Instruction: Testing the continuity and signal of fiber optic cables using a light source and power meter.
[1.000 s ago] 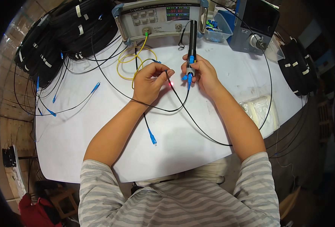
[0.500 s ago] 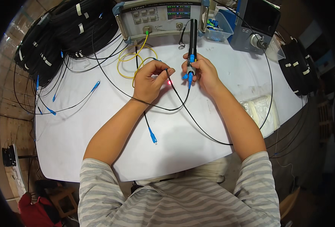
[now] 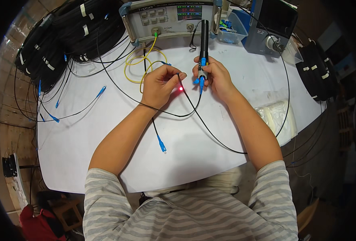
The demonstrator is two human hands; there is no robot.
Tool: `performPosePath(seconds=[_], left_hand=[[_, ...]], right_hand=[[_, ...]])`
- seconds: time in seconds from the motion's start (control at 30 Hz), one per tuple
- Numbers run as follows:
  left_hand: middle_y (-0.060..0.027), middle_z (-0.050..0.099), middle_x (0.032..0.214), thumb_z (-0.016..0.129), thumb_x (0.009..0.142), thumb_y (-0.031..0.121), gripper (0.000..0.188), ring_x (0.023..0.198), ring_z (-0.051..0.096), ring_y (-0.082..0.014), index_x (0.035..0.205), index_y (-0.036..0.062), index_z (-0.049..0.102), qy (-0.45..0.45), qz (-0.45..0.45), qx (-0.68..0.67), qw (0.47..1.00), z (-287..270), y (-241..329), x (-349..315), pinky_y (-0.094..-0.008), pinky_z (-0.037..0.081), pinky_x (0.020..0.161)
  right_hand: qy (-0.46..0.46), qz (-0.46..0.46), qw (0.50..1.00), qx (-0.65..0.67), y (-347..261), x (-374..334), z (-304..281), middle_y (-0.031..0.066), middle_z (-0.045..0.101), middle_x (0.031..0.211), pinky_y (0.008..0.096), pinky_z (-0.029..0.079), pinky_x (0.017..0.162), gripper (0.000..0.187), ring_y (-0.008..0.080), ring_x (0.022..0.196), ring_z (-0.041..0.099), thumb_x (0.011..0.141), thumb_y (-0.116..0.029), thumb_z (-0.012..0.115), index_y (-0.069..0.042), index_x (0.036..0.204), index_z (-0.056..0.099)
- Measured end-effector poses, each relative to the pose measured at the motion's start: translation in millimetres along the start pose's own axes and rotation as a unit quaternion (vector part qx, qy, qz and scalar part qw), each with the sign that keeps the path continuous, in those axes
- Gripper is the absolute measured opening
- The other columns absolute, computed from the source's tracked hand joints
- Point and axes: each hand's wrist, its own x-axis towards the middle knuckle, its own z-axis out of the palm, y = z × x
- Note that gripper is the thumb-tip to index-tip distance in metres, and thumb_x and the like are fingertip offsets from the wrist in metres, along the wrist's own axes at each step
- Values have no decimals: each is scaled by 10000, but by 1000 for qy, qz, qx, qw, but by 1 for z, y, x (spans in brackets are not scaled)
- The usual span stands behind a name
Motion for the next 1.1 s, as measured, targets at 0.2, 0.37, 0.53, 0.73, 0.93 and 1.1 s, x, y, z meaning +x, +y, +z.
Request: performPosePath(seconds=[0.2, 0.37, 0.53, 0.73, 0.93, 1.1], left_hand=[[-53, 716, 839, 651, 886, 25, 65, 761, 652, -81, 915, -34, 646, -4, -6, -8, 1000, 0, 1, 0, -219, 528, 678], [-61, 718, 848, 646, 886, 20, 63, 767, 655, -85, 918, -35, 644, -3, 8, 9, 1000, -1, 2, 0, -222, 531, 684], [-59, 721, 845, 644, 889, 20, 64, 765, 657, -85, 924, -33, 645, -9, -11, -22, 1000, 0, 1, 0, -220, 530, 680], [-55, 719, 828, 652, 885, 25, 65, 748, 654, -82, 916, -32, 650, -6, -10, 1, 1000, 0, 1, 0, -219, 530, 674], [-56, 718, 825, 653, 882, 23, 60, 743, 651, -81, 906, -33, 655, -2, 5, 24, 1000, 0, 0, 0, -219, 530, 674], [-61, 719, 827, 647, 881, 17, 60, 747, 653, -84, 909, -36, 653, -1, -6, -10, 1000, 1, 1, 0, -221, 532, 682]], right_hand=[[-6, -3, 1000, -9, 1, 1, -1, 65, 632, 837, 216, 397, 465, 369, 68, 535, 456, 880, -167, 408, 0, 1197, 496], [-7, 1, 1000, -9, -1, 0, 0, 64, 630, 835, 216, 398, 467, 371, 70, 538, 458, 880, -167, 413, 2, 1201, 494], [-8, -10, 1000, 6, 2, 1, -2, 67, 641, 811, 221, 401, 456, 362, 69, 505, 453, 873, -165, 441, 0, 1190, 502], [-6, -10, 1000, 1, 1, 1, -1, 68, 642, 810, 220, 404, 457, 363, 67, 501, 454, 874, -168, 441, -2, 1191, 501], [-5, -3, 1000, 6, 0, 0, -1, 65, 642, 806, 217, 401, 460, 357, 68, 502, 453, 875, -168, 439, -5, 1186, 503], [-7, -6, 1000, 6, 0, 1, -1, 67, 641, 805, 218, 395, 460, 356, 68, 505, 453, 875, -167, 437, -6, 1185, 504]])
